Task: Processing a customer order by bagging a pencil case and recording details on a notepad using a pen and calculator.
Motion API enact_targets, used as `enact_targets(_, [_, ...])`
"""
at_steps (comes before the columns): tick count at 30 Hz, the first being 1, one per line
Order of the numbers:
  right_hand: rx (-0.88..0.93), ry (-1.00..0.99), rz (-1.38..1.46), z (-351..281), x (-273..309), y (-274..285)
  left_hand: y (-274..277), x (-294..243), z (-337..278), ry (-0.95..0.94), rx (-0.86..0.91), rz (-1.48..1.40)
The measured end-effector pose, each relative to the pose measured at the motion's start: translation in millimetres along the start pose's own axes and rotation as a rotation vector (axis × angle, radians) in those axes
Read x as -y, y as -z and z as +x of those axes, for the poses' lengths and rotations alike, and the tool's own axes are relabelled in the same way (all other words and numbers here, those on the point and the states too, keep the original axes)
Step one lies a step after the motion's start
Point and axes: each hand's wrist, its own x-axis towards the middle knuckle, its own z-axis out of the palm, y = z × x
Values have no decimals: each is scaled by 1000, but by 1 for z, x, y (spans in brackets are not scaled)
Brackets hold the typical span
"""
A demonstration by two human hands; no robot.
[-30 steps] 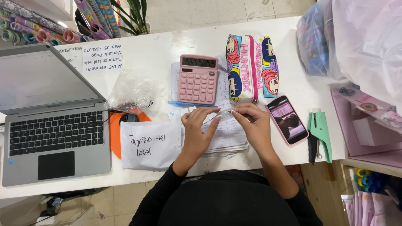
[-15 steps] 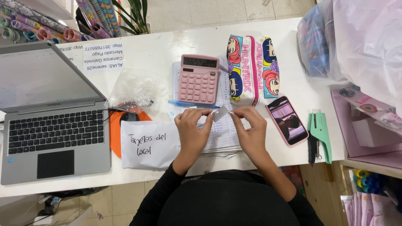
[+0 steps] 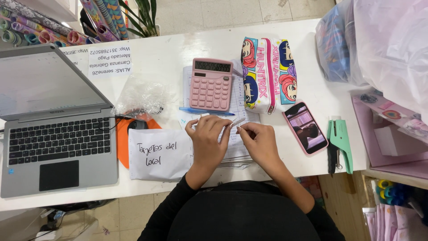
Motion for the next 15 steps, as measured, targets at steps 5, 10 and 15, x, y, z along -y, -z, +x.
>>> enact_targets(5, [13, -11, -21, 1, 1, 2, -6, 3, -4, -70, 22, 31])
enact_targets(10, [11, -16, -36, 0, 4, 6, -1, 0, 0, -57, 69, -38])
enact_targets(15, [35, 67, -67, -4, 14, 12, 16, -11, 10, 294, 189, -453])
